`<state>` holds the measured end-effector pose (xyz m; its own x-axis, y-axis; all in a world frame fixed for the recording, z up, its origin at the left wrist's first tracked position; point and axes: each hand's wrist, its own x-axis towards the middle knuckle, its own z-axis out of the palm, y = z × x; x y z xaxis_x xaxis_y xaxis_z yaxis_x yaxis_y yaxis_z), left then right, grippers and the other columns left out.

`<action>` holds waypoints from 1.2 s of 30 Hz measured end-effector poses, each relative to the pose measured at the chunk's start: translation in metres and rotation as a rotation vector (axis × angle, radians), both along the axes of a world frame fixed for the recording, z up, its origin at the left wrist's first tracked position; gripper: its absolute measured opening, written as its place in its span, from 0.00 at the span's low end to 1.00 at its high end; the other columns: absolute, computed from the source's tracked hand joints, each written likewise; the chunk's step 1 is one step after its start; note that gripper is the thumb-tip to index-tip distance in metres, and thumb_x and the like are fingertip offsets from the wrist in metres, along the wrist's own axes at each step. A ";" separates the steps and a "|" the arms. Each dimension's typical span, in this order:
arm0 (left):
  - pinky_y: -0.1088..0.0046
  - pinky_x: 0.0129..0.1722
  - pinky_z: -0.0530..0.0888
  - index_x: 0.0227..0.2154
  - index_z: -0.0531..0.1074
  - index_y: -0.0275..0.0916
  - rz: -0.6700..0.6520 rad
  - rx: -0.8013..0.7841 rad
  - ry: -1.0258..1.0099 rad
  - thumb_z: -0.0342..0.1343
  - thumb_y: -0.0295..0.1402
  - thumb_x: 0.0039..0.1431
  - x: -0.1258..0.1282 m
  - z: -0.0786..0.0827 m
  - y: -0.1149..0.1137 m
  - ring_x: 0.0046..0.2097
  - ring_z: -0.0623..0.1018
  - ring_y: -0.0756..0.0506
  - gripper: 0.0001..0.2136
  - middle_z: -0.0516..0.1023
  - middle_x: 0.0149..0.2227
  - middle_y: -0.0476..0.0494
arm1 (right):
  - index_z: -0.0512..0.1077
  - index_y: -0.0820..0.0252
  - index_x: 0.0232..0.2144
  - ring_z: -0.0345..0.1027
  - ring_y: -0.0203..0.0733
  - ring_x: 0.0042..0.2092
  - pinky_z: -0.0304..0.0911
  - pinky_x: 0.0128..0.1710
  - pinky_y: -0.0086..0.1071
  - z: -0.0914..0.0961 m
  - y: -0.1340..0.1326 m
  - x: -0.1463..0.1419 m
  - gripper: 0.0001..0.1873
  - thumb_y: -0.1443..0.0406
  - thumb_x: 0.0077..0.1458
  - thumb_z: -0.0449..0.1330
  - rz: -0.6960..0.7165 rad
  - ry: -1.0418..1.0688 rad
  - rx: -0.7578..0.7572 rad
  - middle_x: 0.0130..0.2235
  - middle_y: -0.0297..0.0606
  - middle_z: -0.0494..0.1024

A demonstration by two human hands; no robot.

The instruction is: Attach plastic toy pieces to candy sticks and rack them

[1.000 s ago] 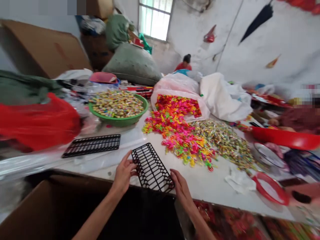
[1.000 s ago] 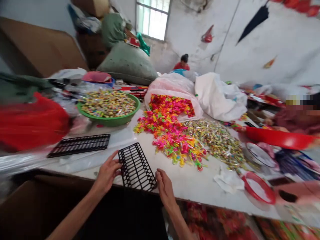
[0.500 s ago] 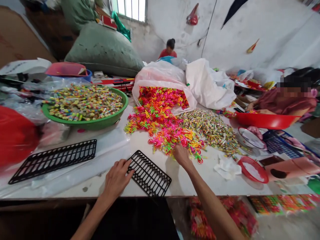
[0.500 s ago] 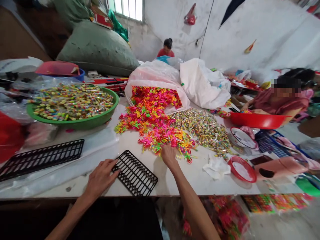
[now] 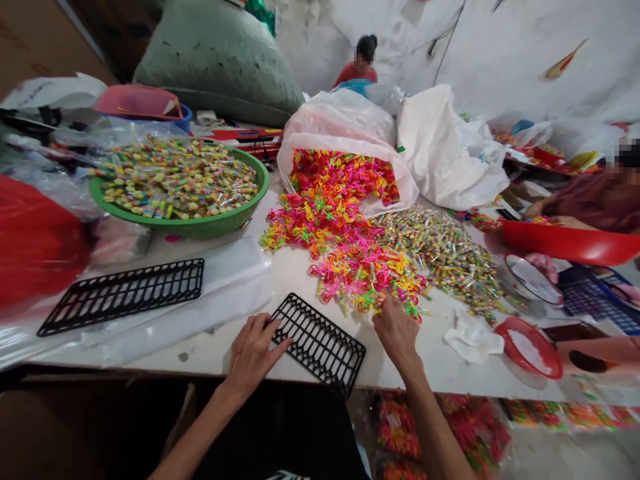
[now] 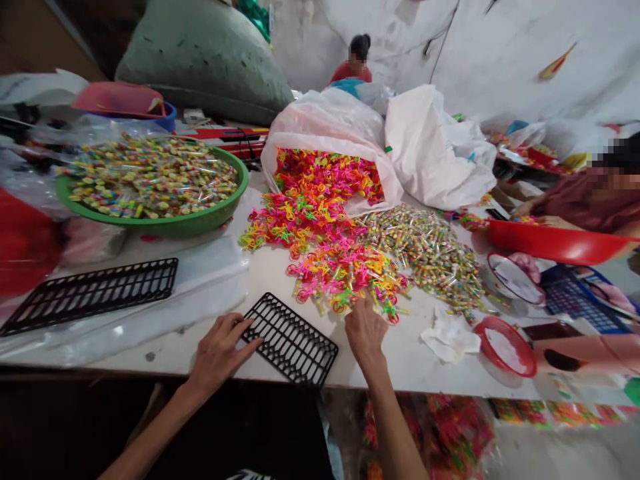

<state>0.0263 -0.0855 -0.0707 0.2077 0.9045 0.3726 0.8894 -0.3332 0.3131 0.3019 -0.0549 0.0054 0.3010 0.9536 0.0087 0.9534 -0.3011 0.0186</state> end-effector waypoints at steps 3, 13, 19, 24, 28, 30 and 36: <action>0.67 0.39 0.69 0.37 0.69 0.38 -0.027 -0.018 -0.019 0.53 0.40 0.53 0.002 0.002 -0.005 0.40 0.70 0.43 0.12 0.70 0.36 0.42 | 0.69 0.62 0.31 0.67 0.43 0.33 0.56 0.28 0.31 -0.008 0.007 0.003 0.10 0.66 0.46 0.51 -0.025 0.236 0.114 0.34 0.43 0.74; 0.72 0.35 0.69 0.32 0.70 0.38 -0.125 -0.051 -0.125 0.51 0.35 0.55 -0.001 0.009 -0.005 0.34 0.71 0.47 0.07 0.69 0.29 0.45 | 0.69 0.62 0.24 0.67 0.39 0.28 0.54 0.26 0.27 -0.025 0.018 -0.031 0.06 0.67 0.42 0.54 0.093 0.587 -0.007 0.25 0.36 0.73; 0.71 0.37 0.69 0.34 0.71 0.38 -0.019 0.036 -0.260 0.49 0.30 0.56 -0.008 0.028 0.027 0.35 0.71 0.48 0.06 0.71 0.29 0.46 | 0.71 0.59 0.31 0.66 0.41 0.35 0.50 0.27 0.29 0.000 0.019 -0.022 0.09 0.70 0.46 0.53 0.118 0.057 0.053 0.37 0.40 0.73; 0.69 0.41 0.67 0.43 0.69 0.43 -0.219 -0.003 -0.129 0.47 0.23 0.54 0.040 0.046 0.079 0.43 0.69 0.46 0.15 0.72 0.41 0.45 | 0.71 0.59 0.28 0.65 0.40 0.34 0.46 0.25 0.29 0.000 0.021 -0.004 0.08 0.70 0.44 0.54 0.163 0.048 -0.031 0.34 0.38 0.72; 0.60 0.47 0.61 0.46 0.67 0.48 -0.590 0.068 0.184 0.47 0.24 0.55 0.092 0.051 0.128 0.52 0.64 0.41 0.17 0.65 0.53 0.43 | 0.70 0.59 0.27 0.65 0.39 0.32 0.47 0.26 0.29 -0.007 0.019 0.002 0.06 0.69 0.45 0.54 0.196 0.114 -0.029 0.33 0.37 0.73; 0.59 0.47 0.60 0.42 0.70 0.45 -0.682 0.056 0.229 0.48 0.27 0.56 0.107 0.052 0.147 0.51 0.64 0.41 0.13 0.67 0.51 0.41 | 0.69 0.59 0.28 0.65 0.38 0.34 0.48 0.27 0.28 -0.012 0.016 0.007 0.06 0.69 0.45 0.54 0.229 0.172 0.011 0.33 0.36 0.73; 0.66 0.44 0.61 0.30 0.73 0.40 -0.769 0.022 0.236 0.50 0.25 0.54 0.117 0.061 0.166 0.46 0.67 0.44 0.08 0.71 0.45 0.42 | 0.69 0.59 0.30 0.65 0.37 0.33 0.48 0.27 0.27 -0.025 0.005 0.019 0.07 0.69 0.47 0.52 0.245 0.203 0.031 0.35 0.36 0.72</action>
<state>0.1430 0.0806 -0.0100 0.8447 0.4693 0.2574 0.4504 -0.8830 0.1317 0.3205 -0.0496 -0.0196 0.0611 0.9981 0.0021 0.9808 -0.0597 -0.1855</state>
